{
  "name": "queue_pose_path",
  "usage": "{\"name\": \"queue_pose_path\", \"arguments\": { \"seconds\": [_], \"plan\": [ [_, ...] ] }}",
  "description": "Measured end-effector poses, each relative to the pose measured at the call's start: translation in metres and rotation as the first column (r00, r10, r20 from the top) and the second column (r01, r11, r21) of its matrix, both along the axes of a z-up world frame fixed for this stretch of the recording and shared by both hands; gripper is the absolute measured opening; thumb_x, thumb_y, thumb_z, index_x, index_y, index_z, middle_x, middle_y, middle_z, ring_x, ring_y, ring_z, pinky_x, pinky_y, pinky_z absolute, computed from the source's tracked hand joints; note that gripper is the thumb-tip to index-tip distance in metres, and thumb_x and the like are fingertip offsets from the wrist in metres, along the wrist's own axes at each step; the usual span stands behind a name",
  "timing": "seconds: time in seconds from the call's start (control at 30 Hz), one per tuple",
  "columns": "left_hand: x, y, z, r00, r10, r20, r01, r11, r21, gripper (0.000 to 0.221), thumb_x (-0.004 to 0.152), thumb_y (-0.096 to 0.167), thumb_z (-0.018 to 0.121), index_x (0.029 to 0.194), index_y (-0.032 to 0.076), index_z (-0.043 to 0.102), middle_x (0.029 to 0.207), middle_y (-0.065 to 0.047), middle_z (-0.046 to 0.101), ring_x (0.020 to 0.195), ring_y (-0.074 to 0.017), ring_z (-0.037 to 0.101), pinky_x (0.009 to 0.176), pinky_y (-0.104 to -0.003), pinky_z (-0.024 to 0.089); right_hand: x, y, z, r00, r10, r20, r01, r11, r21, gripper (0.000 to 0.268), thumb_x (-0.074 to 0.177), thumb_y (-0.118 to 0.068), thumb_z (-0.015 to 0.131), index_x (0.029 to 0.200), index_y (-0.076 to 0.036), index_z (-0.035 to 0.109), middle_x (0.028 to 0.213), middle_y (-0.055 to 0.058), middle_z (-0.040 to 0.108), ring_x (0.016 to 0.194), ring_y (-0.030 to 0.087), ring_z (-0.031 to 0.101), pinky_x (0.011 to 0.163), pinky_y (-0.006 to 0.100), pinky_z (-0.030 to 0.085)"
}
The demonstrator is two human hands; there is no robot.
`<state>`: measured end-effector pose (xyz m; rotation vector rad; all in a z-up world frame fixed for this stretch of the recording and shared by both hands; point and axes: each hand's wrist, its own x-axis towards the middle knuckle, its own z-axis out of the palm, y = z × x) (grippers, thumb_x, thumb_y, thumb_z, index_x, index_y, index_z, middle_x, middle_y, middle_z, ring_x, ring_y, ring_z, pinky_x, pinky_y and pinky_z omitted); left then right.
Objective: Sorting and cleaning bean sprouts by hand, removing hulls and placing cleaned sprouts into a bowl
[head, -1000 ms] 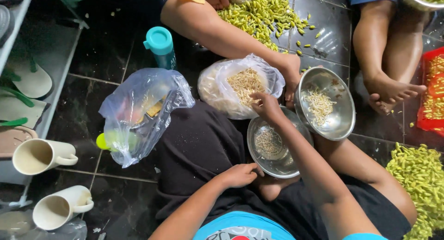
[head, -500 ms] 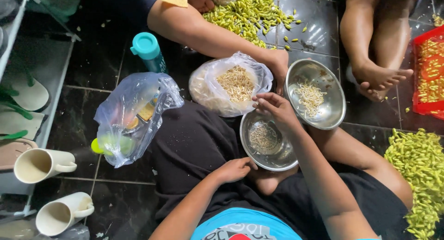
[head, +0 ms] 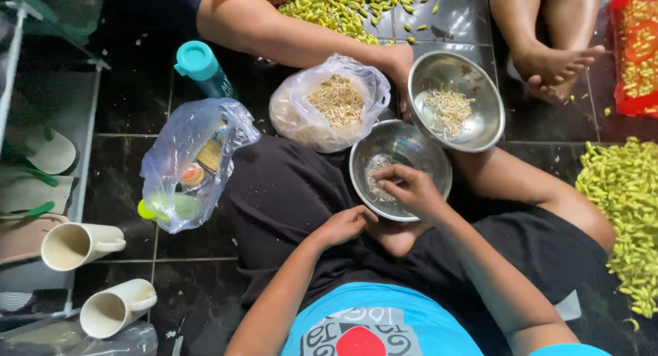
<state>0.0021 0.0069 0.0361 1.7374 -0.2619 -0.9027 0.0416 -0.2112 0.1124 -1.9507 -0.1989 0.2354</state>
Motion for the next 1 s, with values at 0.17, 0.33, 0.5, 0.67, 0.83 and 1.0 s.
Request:
{"name": "queue_pose_path", "arguments": {
  "seconds": [0.17,0.33,0.5,0.67,0.83,1.0],
  "plan": [
    [-0.004,-0.004,-0.020,0.998,0.026,-0.061,-0.029,0.998,-0.047,0.034,0.094,0.014,0.043,0.120,0.013,0.065,0.058,0.000,0.054,0.056,-0.0145,0.054,0.061,-0.028,0.046,-0.059,-0.003,-0.032,0.990,0.090,0.105,-0.073,0.985,-0.154,0.017,0.089,-0.011,0.077,0.106,-0.010,0.076,0.091,0.013,0.078,0.088,0.030,0.077,0.073,0.040,0.064],
    [-0.004,-0.003,-0.016,0.995,0.028,-0.095,-0.038,0.994,-0.103,0.033,0.095,0.008,0.042,0.120,0.008,0.064,0.055,0.001,0.048,0.051,-0.0119,0.047,0.058,-0.024,0.041,-0.077,0.010,-0.023,0.941,0.157,0.300,-0.058,0.947,-0.316,0.012,0.090,-0.015,0.074,0.102,-0.018,0.072,0.089,0.001,0.071,0.089,0.025,0.074,0.075,0.035,0.061],
    [-0.001,-0.003,-0.051,0.992,0.066,-0.107,-0.079,0.990,-0.117,0.022,0.098,0.009,0.045,0.109,0.008,0.064,0.064,0.000,0.052,0.052,-0.0109,0.053,0.055,-0.025,0.044,-0.079,0.019,-0.022,0.903,0.218,0.371,-0.037,0.899,-0.436,0.010,0.093,-0.018,0.070,0.100,-0.020,0.063,0.091,0.000,0.064,0.094,0.026,0.069,0.076,0.036,0.058],
    [-0.002,-0.005,-0.042,1.000,0.024,-0.008,-0.024,0.999,0.027,0.016,0.096,0.016,0.049,0.102,0.012,0.064,0.069,-0.007,0.061,0.064,-0.0199,0.061,0.064,-0.033,0.048,-0.082,0.022,-0.021,0.918,0.199,0.344,-0.023,0.891,-0.454,0.010,0.094,-0.019,0.070,0.101,-0.020,0.062,0.091,0.000,0.063,0.093,0.025,0.068,0.076,0.036,0.057],
    [-0.004,-0.004,-0.017,0.999,0.005,0.049,-0.012,0.990,0.143,0.017,0.095,0.025,0.051,0.098,0.015,0.064,0.081,-0.011,0.068,0.082,-0.0277,0.067,0.076,-0.040,0.052,-0.082,0.021,-0.016,0.950,0.172,0.259,-0.047,0.902,-0.428,0.009,0.096,-0.023,0.069,0.101,-0.019,0.063,0.089,0.001,0.063,0.092,0.027,0.069,0.075,0.038,0.057],
    [-0.003,-0.004,-0.013,0.998,-0.064,0.008,0.062,0.984,0.169,0.023,0.093,0.032,0.046,0.089,0.020,0.064,0.065,-0.008,0.063,0.075,-0.0276,0.063,0.076,-0.040,0.051,-0.075,0.010,-0.032,0.990,0.144,0.008,-0.139,0.968,-0.211,0.020,0.093,-0.029,0.076,0.103,-0.012,0.069,0.087,0.014,0.069,0.089,0.036,0.072,0.076,0.046,0.057]
  ]
}}
